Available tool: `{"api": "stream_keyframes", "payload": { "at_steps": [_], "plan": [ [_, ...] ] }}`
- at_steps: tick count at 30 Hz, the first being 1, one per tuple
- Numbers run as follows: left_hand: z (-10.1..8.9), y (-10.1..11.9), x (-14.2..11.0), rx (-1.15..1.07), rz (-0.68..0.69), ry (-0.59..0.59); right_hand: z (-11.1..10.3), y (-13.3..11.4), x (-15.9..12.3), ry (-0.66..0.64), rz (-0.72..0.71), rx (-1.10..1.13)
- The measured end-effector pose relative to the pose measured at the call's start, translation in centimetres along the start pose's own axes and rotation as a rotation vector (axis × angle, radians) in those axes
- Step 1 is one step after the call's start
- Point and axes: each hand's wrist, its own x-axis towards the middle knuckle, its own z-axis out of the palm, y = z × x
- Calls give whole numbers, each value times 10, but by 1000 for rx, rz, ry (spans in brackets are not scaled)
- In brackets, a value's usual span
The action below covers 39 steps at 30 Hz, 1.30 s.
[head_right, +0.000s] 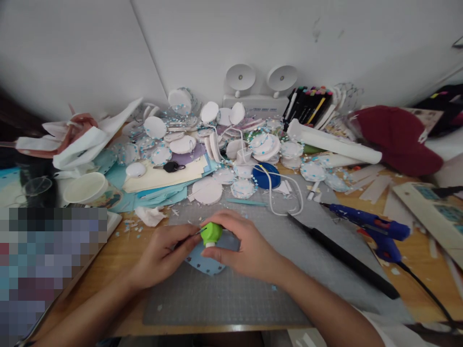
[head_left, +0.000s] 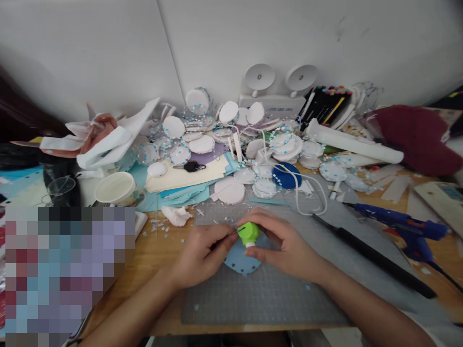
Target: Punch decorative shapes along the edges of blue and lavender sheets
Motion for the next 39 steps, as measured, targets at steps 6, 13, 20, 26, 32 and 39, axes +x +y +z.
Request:
{"api": "stream_keyframes", "payload": {
  "at_steps": [6,13,20,26,32,39],
  "plan": [
    [1,0,0,7,2,6,0,0,1,-1,6,-56],
    [1,-3,-1,47,10,-9,1,2,1,7,71,3],
    [2,-6,-2,117,72,-34,2,4,0,3,192,120],
    [3,-5,-2,135,68,-47,1,0,1,10,222,111],
    [3,-3,-3,151,71,-15,2,0,3,16,187,106],
    [0,1,1,264,60,-29,12,-4,1,-33,115,7]
  ]
}}
